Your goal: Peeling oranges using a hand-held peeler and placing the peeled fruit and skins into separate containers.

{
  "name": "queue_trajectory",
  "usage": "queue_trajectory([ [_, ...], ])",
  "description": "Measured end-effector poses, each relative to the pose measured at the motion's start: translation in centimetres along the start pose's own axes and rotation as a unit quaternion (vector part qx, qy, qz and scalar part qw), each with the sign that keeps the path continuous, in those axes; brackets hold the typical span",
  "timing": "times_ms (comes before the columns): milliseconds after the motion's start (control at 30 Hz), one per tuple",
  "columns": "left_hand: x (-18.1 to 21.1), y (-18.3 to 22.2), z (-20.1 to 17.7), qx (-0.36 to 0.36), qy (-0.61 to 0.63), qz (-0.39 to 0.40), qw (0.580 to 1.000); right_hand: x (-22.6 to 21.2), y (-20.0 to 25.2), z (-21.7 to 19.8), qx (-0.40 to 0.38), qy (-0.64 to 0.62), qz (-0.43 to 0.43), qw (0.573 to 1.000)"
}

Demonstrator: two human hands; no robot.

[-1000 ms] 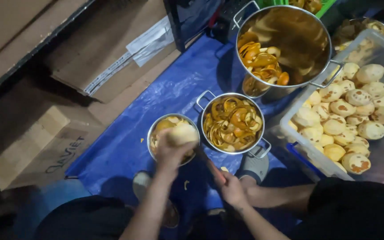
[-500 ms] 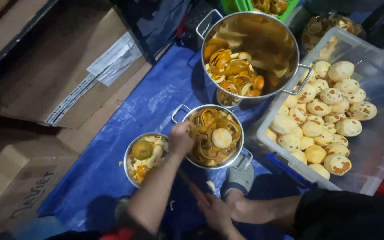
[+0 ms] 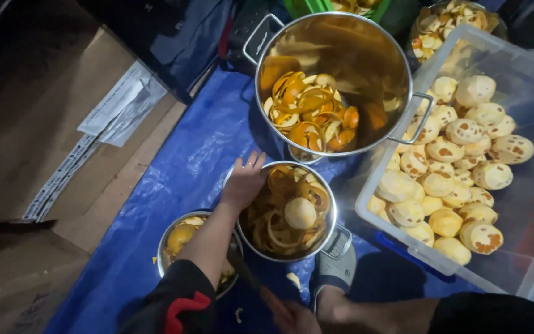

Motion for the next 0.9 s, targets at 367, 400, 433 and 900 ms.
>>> queue_trajectory([
  [367,-1.6,1.5,1.9,-0.009,0.100,-0.073,0.992,-4.2,3.0,-3.4,0.012,-0.005,0.020,1.000],
  [400,-2.5,2.1,1.7,0.028,0.163,-0.122,0.979,-5.9,5.3,-5.2,0.028,-0.041,0.072,0.996],
  [433,-2.6,2.0,0.3,0.026,0.163,-0.126,0.978,-6.4,5.5,-5.7,0.025,-0.037,0.072,0.996],
  [900,-5.1,26.6,-2.5,-0.276,0.358,-0.435,0.779,-0.2,-2.7,-3.6,0.099,0.008,-0.056,0.993],
])
Point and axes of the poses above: each hand's wrist, its own y-axis away from the middle knuckle, its own z-axis out of the palm, x = y × z, the point moved 10 cm from there along -y, towards the middle knuckle, and after that the axes turned 12 degrees about y, right-handed, at the moved point
